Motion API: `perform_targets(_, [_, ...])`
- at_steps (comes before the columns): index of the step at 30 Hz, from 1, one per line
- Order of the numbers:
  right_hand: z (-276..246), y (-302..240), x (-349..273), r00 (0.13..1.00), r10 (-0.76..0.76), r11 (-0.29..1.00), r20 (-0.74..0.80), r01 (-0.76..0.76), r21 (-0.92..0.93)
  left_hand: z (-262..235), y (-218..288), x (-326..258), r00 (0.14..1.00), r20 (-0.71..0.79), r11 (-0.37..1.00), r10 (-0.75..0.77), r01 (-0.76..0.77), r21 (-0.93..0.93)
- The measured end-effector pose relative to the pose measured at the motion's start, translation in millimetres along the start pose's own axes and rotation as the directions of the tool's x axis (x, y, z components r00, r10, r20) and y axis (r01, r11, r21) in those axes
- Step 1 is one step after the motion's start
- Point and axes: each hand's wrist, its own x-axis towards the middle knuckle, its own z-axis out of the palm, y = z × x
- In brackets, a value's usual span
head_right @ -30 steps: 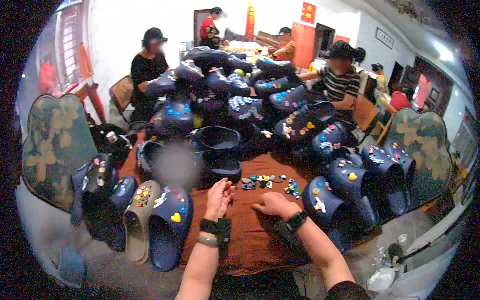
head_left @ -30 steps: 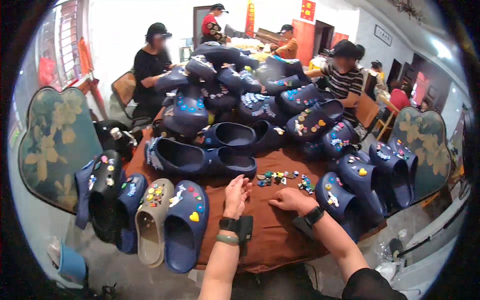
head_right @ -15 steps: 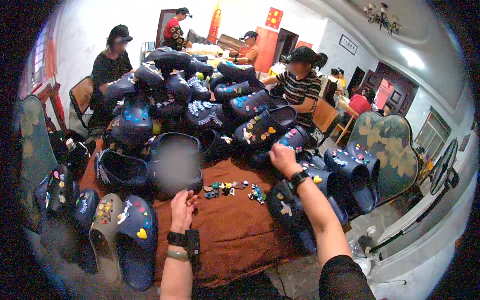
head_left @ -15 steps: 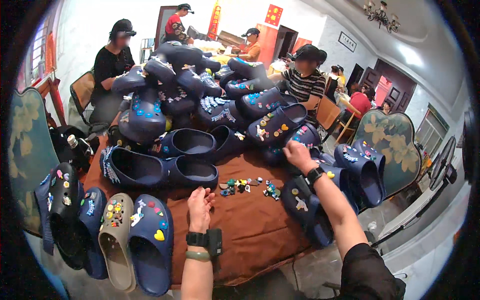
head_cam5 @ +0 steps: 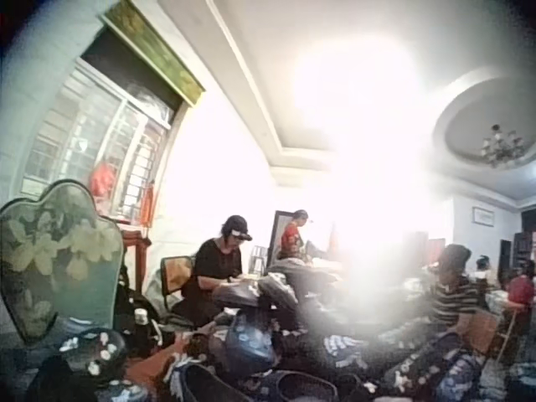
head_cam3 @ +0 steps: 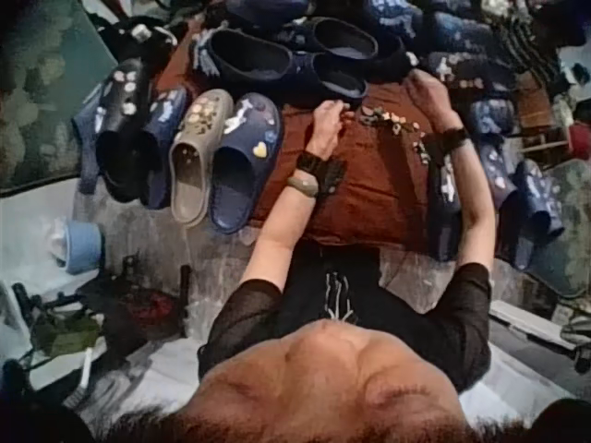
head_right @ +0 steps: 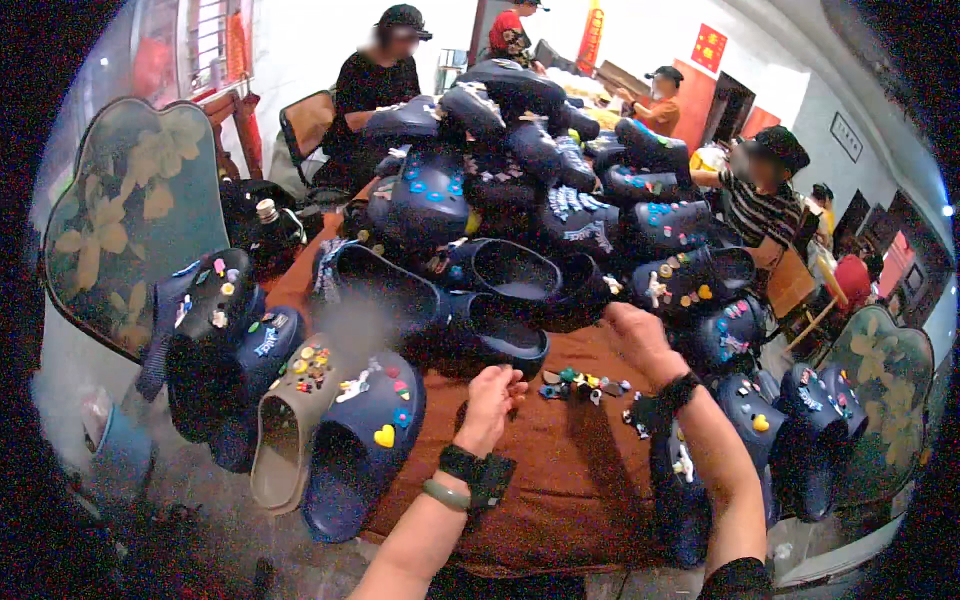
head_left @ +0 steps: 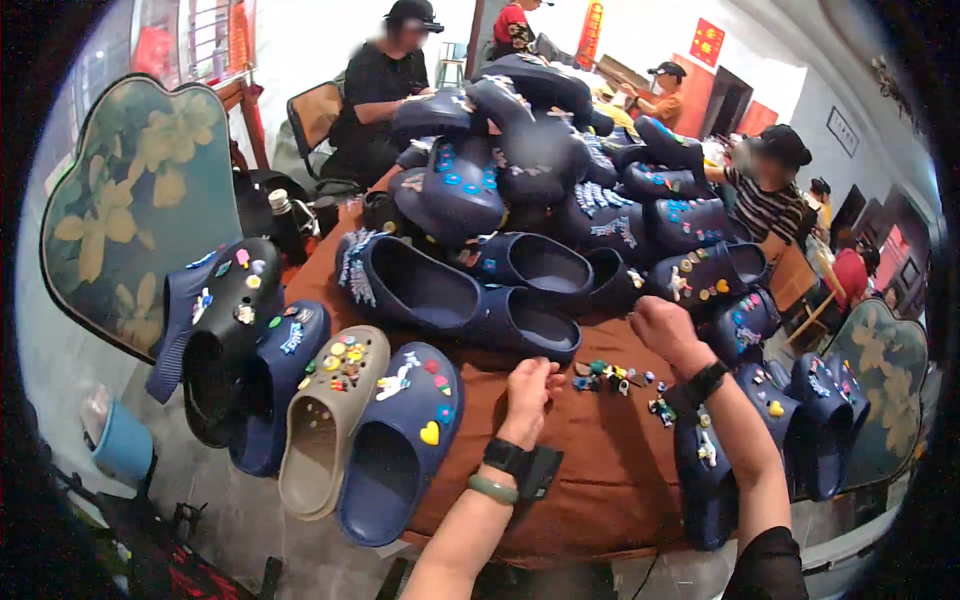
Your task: Attaching decorative charms to the holes of plastic clogs.
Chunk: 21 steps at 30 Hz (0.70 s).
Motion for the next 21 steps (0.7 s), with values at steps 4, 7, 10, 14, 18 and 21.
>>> perform_targets(4, [28.4,-85.8,34.4,0.968,-0.163,0.986,0.192,0.151,0.074,7.1,-2.7,-1.3,0.999,-0.01,0.997,0.052,-0.051,0.057])
perform_targets(7, [72.9,-127.6,34.8,0.882,-0.439,0.895,0.171,0.445,0.001,-5.2,6.8,1.9,0.999,-0.042,0.999,0.013,-0.012,0.035])
perform_targets(10, [61.1,-147.5,24.7,0.906,-0.418,0.908,-0.066,0.42,0.013,-2.3,15.1,-2.8,0.997,-0.054,0.995,0.05,-0.054,-0.08])
perform_targets(14, [38.9,-85.8,-12.8,0.98,-0.126,0.991,0.152,0.116,0.074,-1.8,10.6,-0.6,0.999,0.035,1.0,0.011,-0.011,0.0])
perform_targets(18, [-6.4,-5.0,-59.3,0.99,-0.037,0.982,0.134,0.061,-0.18,-9.0,10.8,0.6,0.998,0.061,1.0,0.02,-0.018,-0.023])
perform_targets(21, [-35.7,54.6,-84.3,0.971,0.236,0.885,-0.02,-0.224,-0.407,-9.3,8.6,0.9,0.998,0.052,0.999,0.034,-0.033,-0.013])
